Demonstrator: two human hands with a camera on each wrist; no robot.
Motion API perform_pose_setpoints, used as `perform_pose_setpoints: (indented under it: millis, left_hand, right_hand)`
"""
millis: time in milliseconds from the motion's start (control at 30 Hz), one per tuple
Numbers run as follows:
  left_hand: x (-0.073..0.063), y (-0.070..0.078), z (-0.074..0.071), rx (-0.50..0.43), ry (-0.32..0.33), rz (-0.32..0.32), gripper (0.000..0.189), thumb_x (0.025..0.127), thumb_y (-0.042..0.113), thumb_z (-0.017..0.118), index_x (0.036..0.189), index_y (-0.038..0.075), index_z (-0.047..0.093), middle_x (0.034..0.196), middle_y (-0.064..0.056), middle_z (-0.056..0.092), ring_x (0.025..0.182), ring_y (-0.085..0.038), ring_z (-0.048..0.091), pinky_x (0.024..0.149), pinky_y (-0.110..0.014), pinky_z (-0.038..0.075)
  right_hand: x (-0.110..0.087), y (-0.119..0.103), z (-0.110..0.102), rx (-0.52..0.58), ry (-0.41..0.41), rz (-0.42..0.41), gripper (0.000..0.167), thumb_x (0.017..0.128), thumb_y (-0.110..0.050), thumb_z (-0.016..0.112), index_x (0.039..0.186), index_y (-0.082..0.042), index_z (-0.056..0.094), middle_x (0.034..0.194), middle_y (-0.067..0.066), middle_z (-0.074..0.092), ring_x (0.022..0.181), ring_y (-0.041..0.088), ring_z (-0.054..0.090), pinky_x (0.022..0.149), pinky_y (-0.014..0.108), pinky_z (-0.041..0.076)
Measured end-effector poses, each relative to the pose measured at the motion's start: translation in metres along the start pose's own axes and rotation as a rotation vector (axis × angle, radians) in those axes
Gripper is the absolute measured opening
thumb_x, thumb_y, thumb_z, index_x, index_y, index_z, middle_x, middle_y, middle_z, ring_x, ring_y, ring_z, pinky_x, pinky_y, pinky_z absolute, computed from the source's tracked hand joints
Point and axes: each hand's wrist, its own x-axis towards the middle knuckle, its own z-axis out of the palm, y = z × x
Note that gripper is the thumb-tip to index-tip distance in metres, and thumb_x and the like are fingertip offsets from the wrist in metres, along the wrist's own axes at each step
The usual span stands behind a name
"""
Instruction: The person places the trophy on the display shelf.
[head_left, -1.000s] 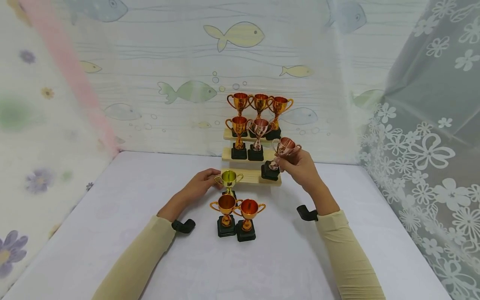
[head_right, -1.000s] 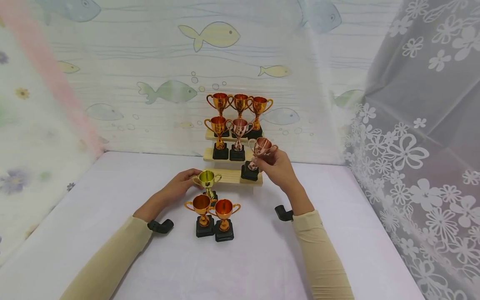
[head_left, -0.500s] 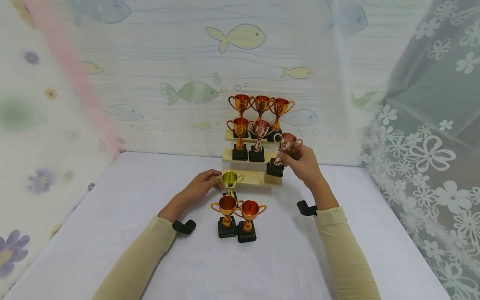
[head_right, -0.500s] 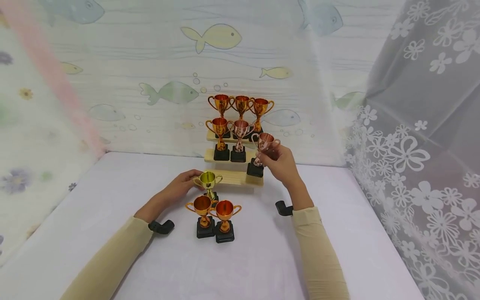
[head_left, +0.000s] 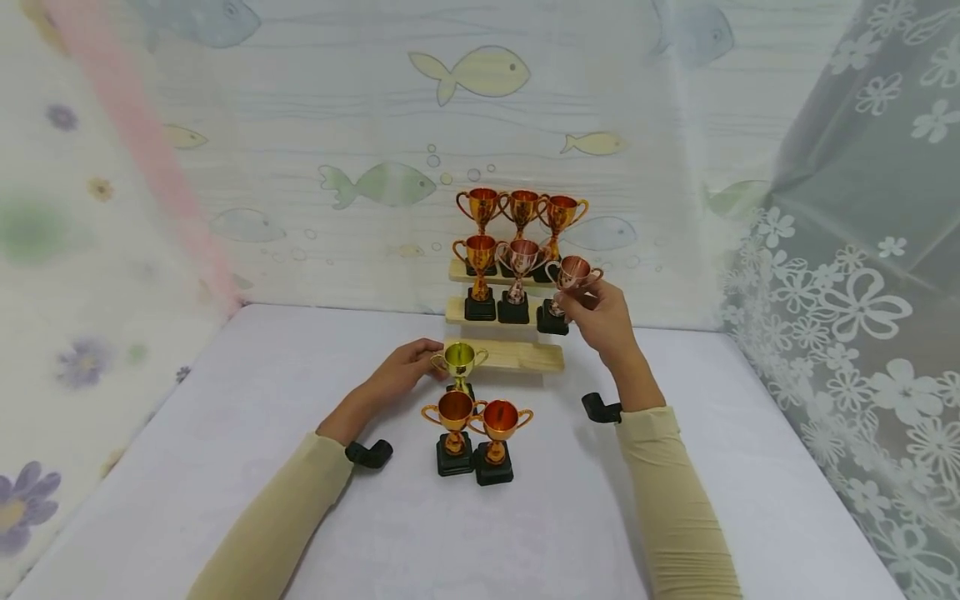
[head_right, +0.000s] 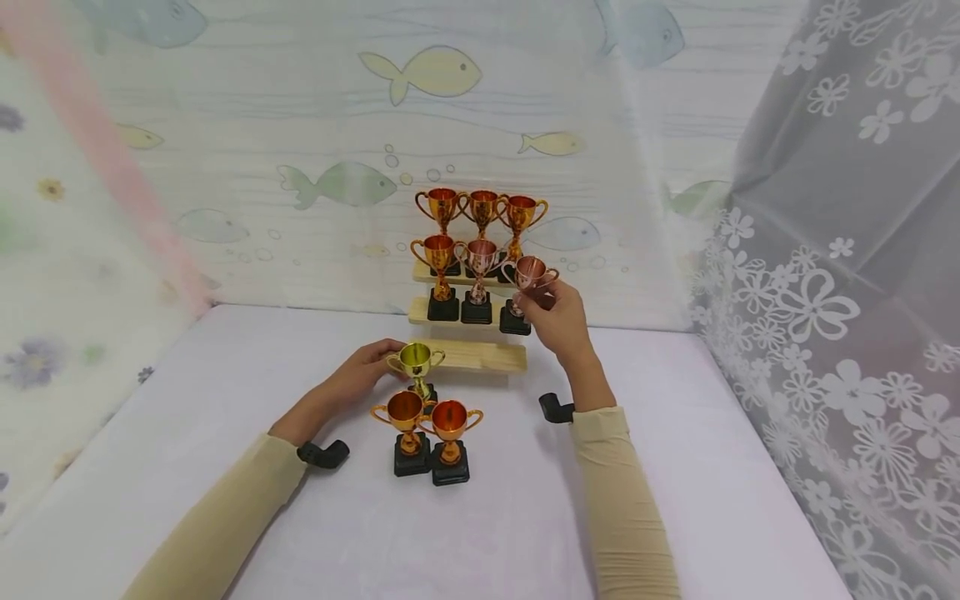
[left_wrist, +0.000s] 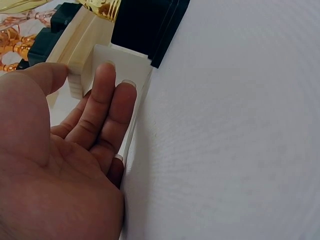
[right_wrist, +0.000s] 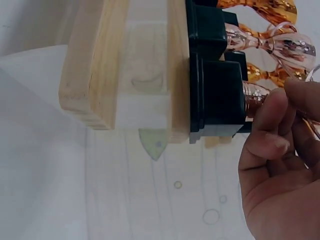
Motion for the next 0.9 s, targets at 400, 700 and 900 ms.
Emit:
perform_pose_setpoints:
  millis: [400,700,900]
  left_hand:
    - [0.0,-0.001,0.001,-0.008,0.002,0.012,0.04,0.111,0.02,0.049,0.145,0.0,0.054,0.107,-0.012,0.078,0.114,-0.028,0.069,0.121,-0.054,0.033]
    - [0.003,-0.004,0.001,-0.007,0.005,-0.005,0.04,0.111,0.019,0.048,0.146,0.001,0.054,0.106,-0.01,0.077,0.113,-0.026,0.068,0.123,-0.054,0.031]
    - [0.003,-0.003,0.0,0.009,0.001,0.012,0.04,0.112,0.018,0.047,0.146,-0.001,0.054,0.107,-0.012,0.077,0.113,-0.027,0.069,0.122,-0.055,0.032]
  right_hand:
    - [0.003,0.0,0.012,-0.061,0.088,-0.014,0.026,0.101,-0.006,0.069,0.122,0.011,0.07,0.1,0.012,0.061,0.07,0.008,0.056,0.061,0.02,0.045]
    - [-0.012,-0.025,0.024,-0.123,0.131,-0.065,0.029,0.1,0.002,0.068,0.126,0.013,0.069,0.098,0.024,0.062,0.064,0.006,0.051,0.057,0.019,0.041]
    - [-0.012,-0.017,0.024,-0.115,0.146,-0.108,0.029,0.099,0.005,0.068,0.127,0.013,0.068,0.098,0.027,0.063,0.062,0.007,0.05,0.056,0.018,0.04]
